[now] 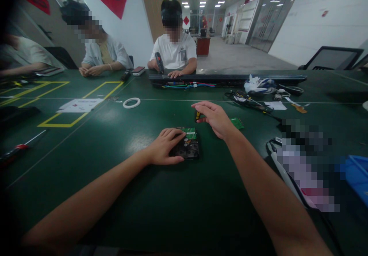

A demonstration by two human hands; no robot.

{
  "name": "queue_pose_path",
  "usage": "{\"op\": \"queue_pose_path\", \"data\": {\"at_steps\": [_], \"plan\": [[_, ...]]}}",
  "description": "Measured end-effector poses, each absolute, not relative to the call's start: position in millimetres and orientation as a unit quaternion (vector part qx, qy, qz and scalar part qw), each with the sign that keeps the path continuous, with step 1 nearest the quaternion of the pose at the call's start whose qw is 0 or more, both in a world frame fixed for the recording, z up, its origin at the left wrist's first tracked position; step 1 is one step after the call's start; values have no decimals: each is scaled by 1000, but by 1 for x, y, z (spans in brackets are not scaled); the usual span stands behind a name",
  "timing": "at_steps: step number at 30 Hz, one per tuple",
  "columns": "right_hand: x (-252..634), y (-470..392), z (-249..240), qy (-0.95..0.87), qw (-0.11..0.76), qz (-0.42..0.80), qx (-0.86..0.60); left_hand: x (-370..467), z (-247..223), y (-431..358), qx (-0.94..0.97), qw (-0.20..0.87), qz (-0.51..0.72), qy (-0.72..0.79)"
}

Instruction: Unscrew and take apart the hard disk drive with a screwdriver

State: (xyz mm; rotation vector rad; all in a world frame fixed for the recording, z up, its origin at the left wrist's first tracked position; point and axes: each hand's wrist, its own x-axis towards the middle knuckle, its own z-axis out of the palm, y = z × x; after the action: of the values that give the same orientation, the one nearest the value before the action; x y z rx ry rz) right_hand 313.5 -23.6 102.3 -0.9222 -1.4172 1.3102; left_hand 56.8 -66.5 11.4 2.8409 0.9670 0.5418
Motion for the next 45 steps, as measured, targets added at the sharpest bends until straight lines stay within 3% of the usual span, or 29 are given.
{"op": "queue_pose_path", "data": {"at_steps": [35, 45], "plan": [[313, -16, 92, -546, 473, 595, -353, 57, 12, -67, 930, 52, 177, 317], [314, -21, 98, -593, 469, 539, -372, 57, 12, -67, 930, 55, 180, 316]]}}
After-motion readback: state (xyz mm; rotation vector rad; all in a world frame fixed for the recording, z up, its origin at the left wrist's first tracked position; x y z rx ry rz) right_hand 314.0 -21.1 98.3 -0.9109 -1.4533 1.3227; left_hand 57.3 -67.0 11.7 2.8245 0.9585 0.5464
